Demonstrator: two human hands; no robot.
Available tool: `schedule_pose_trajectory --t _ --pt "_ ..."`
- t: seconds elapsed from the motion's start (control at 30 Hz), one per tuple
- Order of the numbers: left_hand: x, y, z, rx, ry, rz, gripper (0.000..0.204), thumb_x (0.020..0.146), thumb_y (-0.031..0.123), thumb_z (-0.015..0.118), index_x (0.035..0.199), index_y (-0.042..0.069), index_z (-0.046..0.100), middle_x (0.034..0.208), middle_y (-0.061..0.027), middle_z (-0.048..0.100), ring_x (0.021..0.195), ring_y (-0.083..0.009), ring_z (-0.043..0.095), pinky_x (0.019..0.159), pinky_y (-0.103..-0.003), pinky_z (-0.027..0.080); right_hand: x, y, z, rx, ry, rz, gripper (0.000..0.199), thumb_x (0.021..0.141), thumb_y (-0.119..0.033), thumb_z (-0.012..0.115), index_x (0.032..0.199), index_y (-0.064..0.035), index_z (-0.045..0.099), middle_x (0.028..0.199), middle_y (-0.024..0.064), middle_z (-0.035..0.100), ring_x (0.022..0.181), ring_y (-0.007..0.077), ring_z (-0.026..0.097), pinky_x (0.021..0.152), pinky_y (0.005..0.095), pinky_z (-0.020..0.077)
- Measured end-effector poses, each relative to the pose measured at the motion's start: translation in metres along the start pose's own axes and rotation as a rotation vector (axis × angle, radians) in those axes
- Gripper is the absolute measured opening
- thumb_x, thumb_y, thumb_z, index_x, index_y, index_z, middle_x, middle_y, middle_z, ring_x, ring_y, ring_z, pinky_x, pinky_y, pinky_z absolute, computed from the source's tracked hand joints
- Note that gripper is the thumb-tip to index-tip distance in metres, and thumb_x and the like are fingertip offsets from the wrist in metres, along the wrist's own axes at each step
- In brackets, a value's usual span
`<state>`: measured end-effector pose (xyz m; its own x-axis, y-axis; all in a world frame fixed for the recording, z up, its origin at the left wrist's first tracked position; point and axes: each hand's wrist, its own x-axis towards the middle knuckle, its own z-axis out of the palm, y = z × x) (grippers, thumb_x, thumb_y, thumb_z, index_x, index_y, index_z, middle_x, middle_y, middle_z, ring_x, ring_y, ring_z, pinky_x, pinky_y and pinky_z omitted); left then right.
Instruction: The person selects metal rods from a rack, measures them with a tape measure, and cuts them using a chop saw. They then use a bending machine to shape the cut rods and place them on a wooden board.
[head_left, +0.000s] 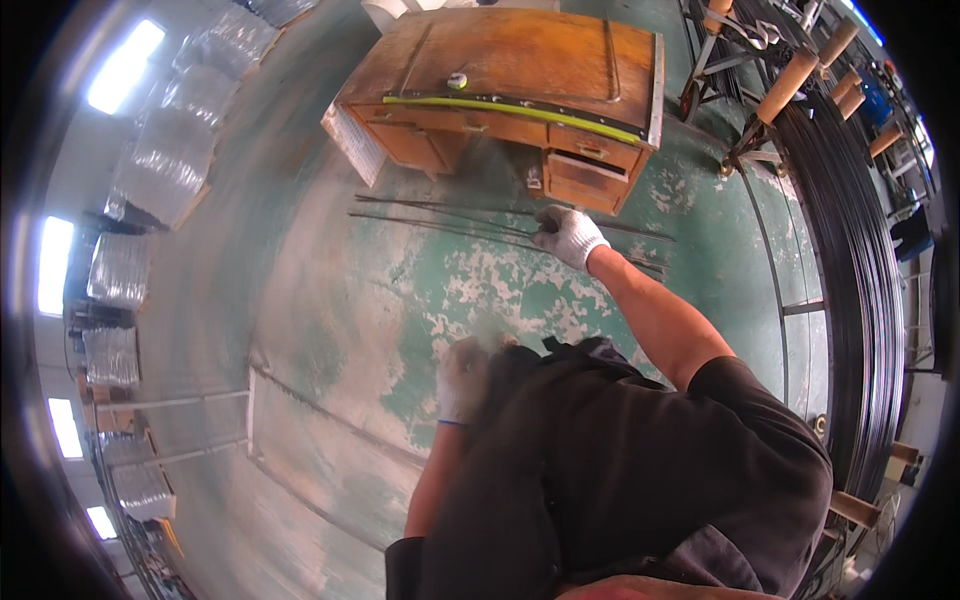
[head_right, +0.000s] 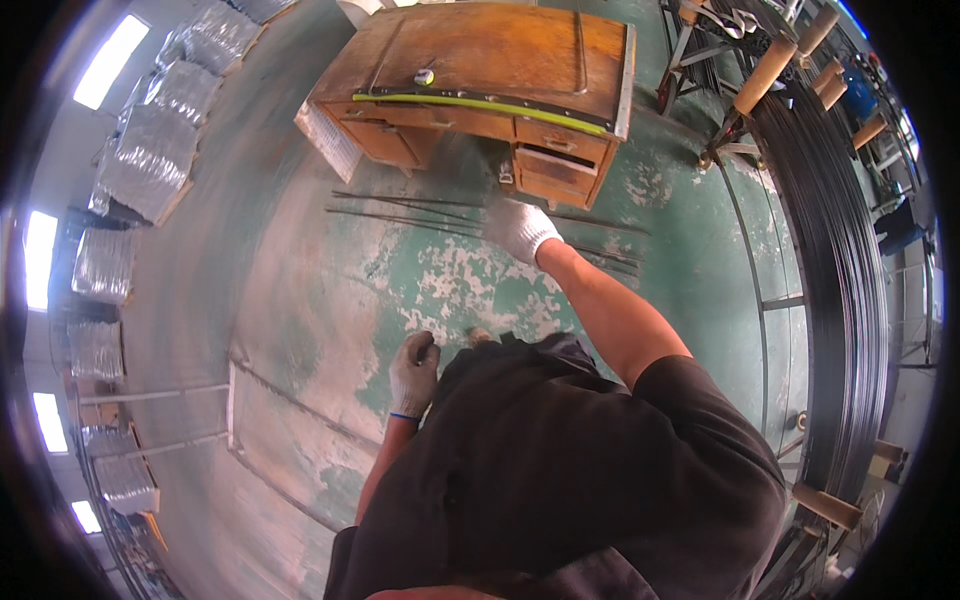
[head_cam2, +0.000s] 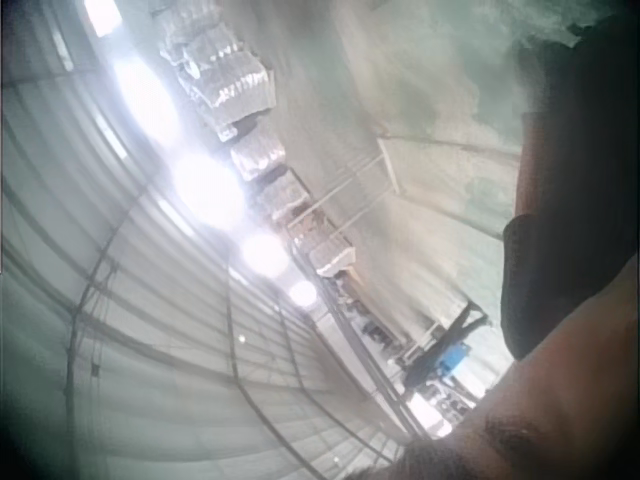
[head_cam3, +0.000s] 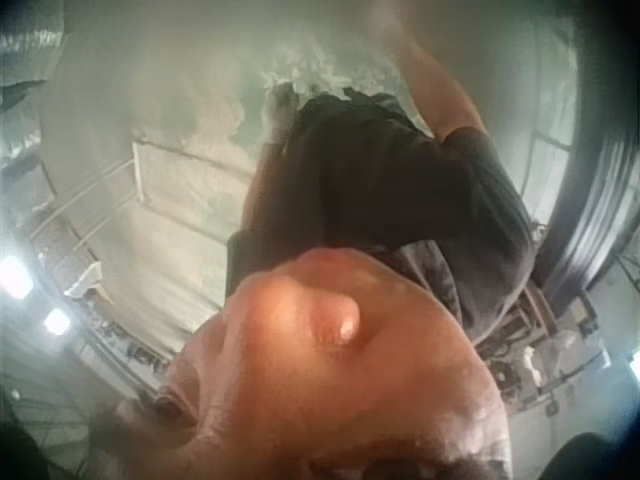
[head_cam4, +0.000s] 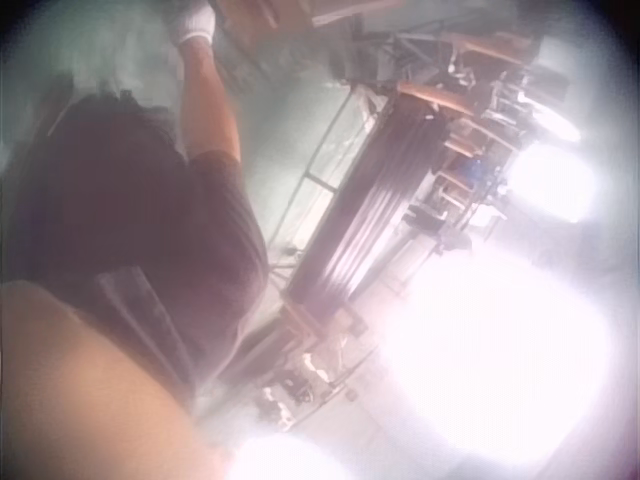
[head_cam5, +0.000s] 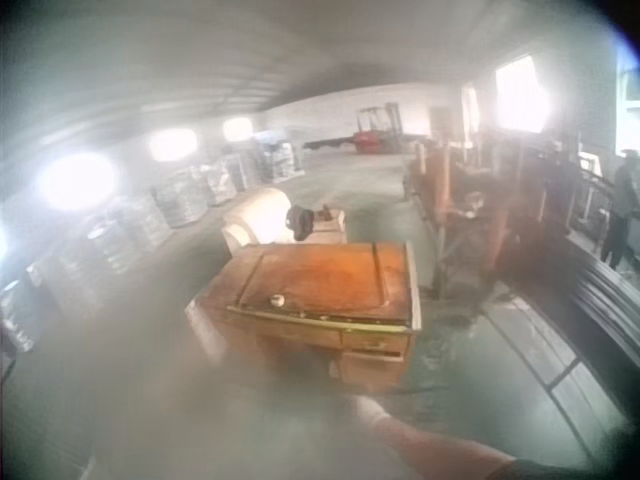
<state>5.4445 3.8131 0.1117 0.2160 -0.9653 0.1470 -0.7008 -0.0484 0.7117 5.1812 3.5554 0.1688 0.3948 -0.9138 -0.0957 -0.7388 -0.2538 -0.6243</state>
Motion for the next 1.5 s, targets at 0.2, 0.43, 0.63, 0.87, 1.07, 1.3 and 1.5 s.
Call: schedule_pose_trajectory --t 0.2,0.43,0.63,0.87,1.07,1.3,1.5 --pt "0.216 -0.01 -0.062 -0.112 -0.103 -0.074 0.027 0.097 0.012 0.075 0.122 0.002 0.074 0.115 -0.0177 0.077 0.103 -0.0321 0.076 0.087 -0.041 0.061 0.169 -0.017 -0.022 0.058 0.097 0.182 0.044 0.088 -0.026 0.079 0.125 -0.004 0.074 0.112 0.0185 0.079 0.107 0.0348 0.075 0.097 0.0438 0.0584" --pt "0.431 -0.039 -0.047 0.081 -0.124 0.123 0.034 0.097 0.014 0.077 0.128 0.002 0.072 0.122 -0.0206 0.074 0.114 -0.0393 0.071 0.097 -0.048 0.058 0.442 0.007 -0.024 0.14 0.304 0.276 0.055 0.091 -0.045 0.078 0.132 -0.0082 0.071 0.128 0.0202 0.077 0.123 0.0402 0.071 0.107 0.0474 0.0556" --pt "0.59 -0.003 -0.029 0.133 -0.216 0.254 0.039 0.091 0.009 0.079 0.128 0.002 0.069 0.124 -0.0218 0.072 0.116 -0.042 0.068 0.1 -0.051 0.054 0.612 0.02 -0.01 -0.079 0.079 0.403 0.059 0.09 -0.048 0.08 0.132 -0.0068 0.069 0.131 0.0212 0.075 0.125 0.0404 0.071 0.108 0.0474 0.0574" --pt "0.721 0.008 -0.003 0.194 -0.314 0.244 0.052 0.089 0.009 0.077 0.138 0.0 0.062 0.135 -0.0242 0.067 0.127 -0.0443 0.062 0.111 -0.051 0.051 0.644 0.022 -0.017 0.321 -0.175 0.539 0.053 0.083 -0.034 0.078 0.128 -0.0069 0.074 0.11 0.0174 0.081 0.104 0.031 0.078 0.093 0.0416 0.061" --pt "0.801 0.002 0.05 0.2 -0.715 0.41 0.079 0.083 0.013 0.079 0.154 -0.002 0.048 0.153 -0.0268 0.056 0.142 -0.0461 0.055 0.121 -0.049 0.046 0.586 -0.018 -0.035 0.584 -0.077 0.333 0.05 0.092 -0.032 0.085 0.126 0.0024 0.072 0.111 0.013 0.079 0.096 0.0175 0.073 0.084 0.0351 0.0604" --pt "0.85 -0.015 0.064 0.058 -1.037 0.667 0.07 0.087 0.013 0.065 0.156 0.009 0.054 0.137 -0.0261 0.071 0.12 -0.0449 0.071 0.099 -0.052 0.059 0.536 -0.07 -0.017 1.131 0.248 0.726 0.047 0.103 -0.031 0.074 0.134 0.0034 0.07 0.121 0.0148 0.077 0.109 0.0204 0.072 0.096 0.0362 0.0582" --pt "0.862 -0.057 0.08 -0.032 -1.269 0.743 0.069 0.083 0.017 0.073 0.15 0.008 0.058 0.127 -0.0217 0.076 0.117 -0.0403 0.074 0.1 -0.047 0.06 0.532 -0.12 0.005 1.085 0.665 0.94 0.031 0.091 -0.021 0.087 0.111 0.0006 0.076 0.096 0.009 0.078 0.082 0.0153 0.072 0.073 0.0339 0.0608"
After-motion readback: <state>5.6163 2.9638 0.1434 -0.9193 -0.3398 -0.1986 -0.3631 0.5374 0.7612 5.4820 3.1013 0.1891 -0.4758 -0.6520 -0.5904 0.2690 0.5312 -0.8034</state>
